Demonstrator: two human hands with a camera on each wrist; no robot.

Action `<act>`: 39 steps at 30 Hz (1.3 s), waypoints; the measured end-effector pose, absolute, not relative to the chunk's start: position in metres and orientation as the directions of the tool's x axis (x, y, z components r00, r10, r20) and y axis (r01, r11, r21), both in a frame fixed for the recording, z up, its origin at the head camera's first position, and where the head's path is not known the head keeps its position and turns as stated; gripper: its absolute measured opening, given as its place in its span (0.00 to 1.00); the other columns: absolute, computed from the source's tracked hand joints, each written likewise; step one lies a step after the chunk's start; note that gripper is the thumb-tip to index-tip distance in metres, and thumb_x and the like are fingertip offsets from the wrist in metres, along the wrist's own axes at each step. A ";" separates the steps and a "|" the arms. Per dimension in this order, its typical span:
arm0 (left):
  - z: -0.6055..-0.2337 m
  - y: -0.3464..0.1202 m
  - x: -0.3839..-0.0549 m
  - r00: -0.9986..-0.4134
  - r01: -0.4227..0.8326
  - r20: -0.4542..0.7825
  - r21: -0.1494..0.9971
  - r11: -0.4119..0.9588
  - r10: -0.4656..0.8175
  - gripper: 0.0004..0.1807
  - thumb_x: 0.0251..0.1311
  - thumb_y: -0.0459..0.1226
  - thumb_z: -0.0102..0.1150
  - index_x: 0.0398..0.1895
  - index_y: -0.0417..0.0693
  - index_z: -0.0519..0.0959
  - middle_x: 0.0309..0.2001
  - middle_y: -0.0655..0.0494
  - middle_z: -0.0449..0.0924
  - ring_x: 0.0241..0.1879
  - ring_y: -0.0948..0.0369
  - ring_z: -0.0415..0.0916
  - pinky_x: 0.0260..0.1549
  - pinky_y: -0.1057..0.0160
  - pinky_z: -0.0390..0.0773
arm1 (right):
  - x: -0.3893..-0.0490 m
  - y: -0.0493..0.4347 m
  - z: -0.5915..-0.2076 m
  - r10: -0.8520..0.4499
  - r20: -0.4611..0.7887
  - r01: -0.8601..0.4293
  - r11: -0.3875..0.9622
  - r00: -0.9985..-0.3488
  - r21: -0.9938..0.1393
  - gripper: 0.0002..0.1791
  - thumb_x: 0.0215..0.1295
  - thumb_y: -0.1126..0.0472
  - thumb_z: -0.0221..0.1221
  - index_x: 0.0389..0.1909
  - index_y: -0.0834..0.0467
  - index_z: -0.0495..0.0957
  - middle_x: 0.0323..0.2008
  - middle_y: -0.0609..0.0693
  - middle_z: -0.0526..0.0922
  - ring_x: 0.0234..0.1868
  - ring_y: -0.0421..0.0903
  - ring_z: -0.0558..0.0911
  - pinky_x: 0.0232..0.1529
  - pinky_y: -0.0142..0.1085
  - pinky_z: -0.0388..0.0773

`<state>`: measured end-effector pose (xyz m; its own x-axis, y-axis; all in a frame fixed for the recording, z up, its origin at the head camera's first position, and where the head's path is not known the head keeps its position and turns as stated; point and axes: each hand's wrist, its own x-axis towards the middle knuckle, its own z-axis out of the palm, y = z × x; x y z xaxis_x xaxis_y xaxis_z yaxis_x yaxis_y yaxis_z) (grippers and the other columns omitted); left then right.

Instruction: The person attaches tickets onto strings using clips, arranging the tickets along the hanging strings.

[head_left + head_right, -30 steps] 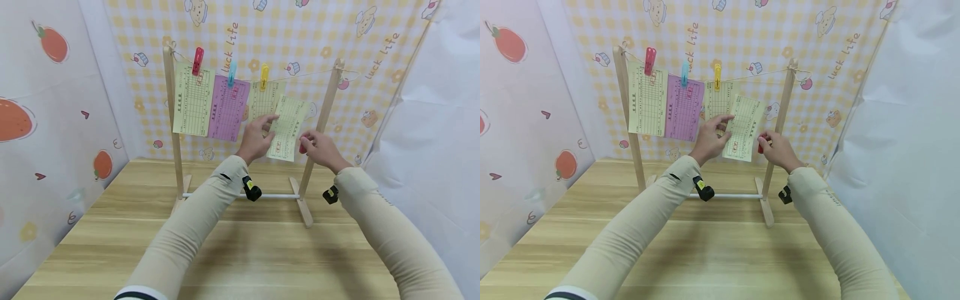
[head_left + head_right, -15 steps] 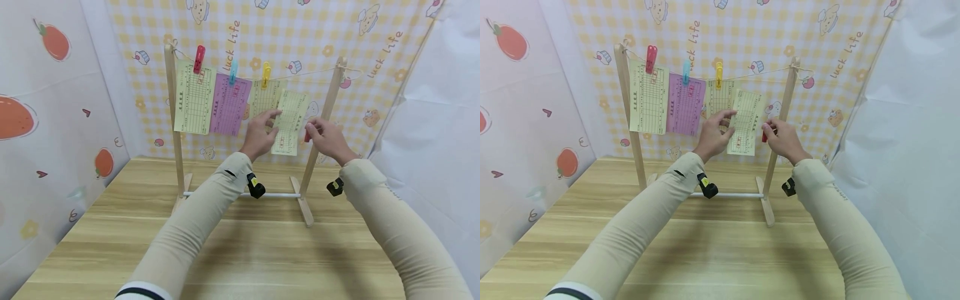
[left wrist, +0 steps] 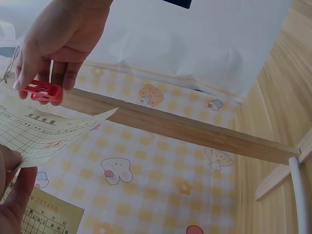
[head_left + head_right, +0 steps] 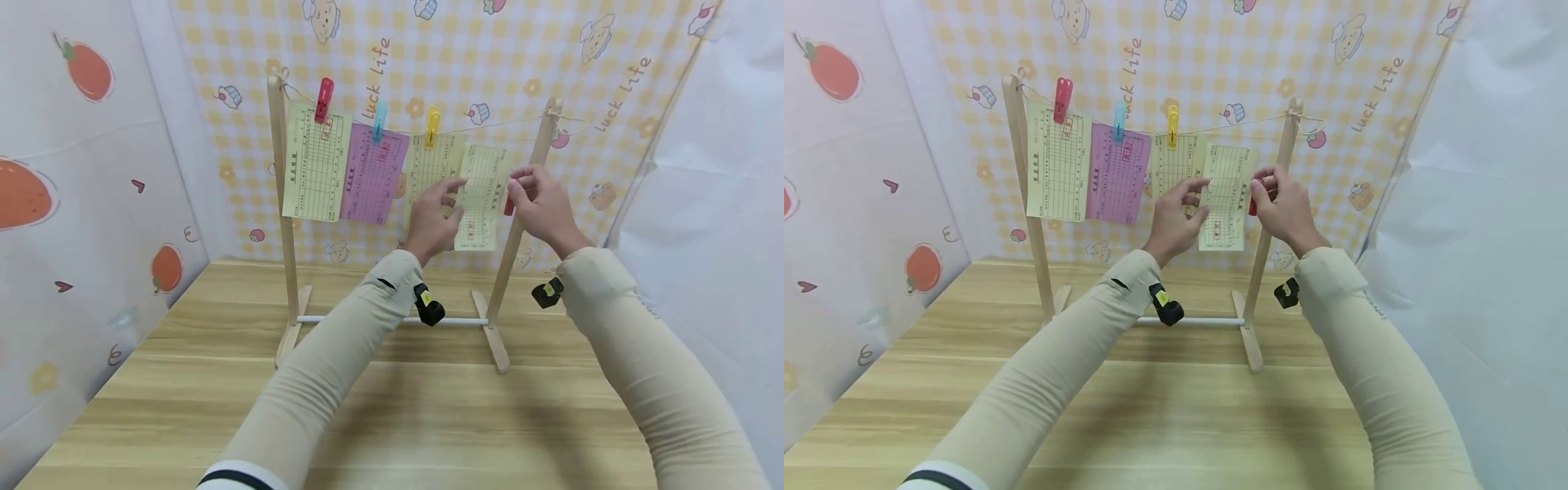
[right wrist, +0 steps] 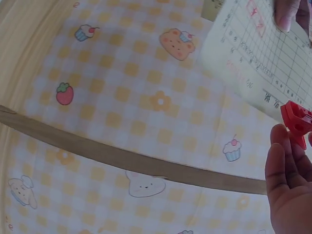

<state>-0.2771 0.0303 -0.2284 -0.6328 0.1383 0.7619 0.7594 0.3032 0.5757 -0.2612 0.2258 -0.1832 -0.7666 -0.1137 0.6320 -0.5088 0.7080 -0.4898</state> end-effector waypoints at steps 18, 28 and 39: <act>-0.214 0.043 -0.276 -0.672 0.731 0.730 0.627 0.268 0.124 0.24 0.61 0.29 0.61 0.61 0.46 0.73 0.54 0.51 0.76 0.46 0.60 0.77 0.39 0.66 0.77 | -0.257 0.220 -0.139 -0.060 0.639 -0.482 0.712 -0.767 -0.510 0.23 0.71 0.51 0.53 0.60 0.62 0.73 0.52 0.59 0.80 0.40 0.38 0.81 0.42 0.29 0.74; -0.210 0.041 -0.276 -0.675 0.728 0.731 0.639 0.248 0.101 0.23 0.60 0.27 0.61 0.59 0.46 0.74 0.53 0.51 0.77 0.45 0.59 0.77 0.38 0.63 0.79 | -0.257 0.213 -0.120 -0.051 0.604 -0.474 0.674 -0.795 -0.567 0.24 0.70 0.54 0.56 0.63 0.61 0.71 0.56 0.59 0.79 0.55 0.47 0.80 0.57 0.36 0.74; -0.206 0.053 -0.277 -0.698 0.711 0.713 0.677 0.191 0.072 0.24 0.59 0.27 0.61 0.60 0.47 0.74 0.54 0.52 0.77 0.45 0.61 0.77 0.40 0.69 0.77 | -0.263 0.211 -0.100 0.013 0.669 -0.602 0.424 -0.743 -0.676 0.10 0.65 0.71 0.57 0.45 0.58 0.78 0.34 0.43 0.82 0.38 0.40 0.80 0.44 0.30 0.71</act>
<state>-0.2768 0.0532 -0.2064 -0.6977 0.0720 0.7127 0.7111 0.1905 0.6768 -0.2627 0.2111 -0.0997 -0.7428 0.0131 0.6694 -0.6021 0.4242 -0.6764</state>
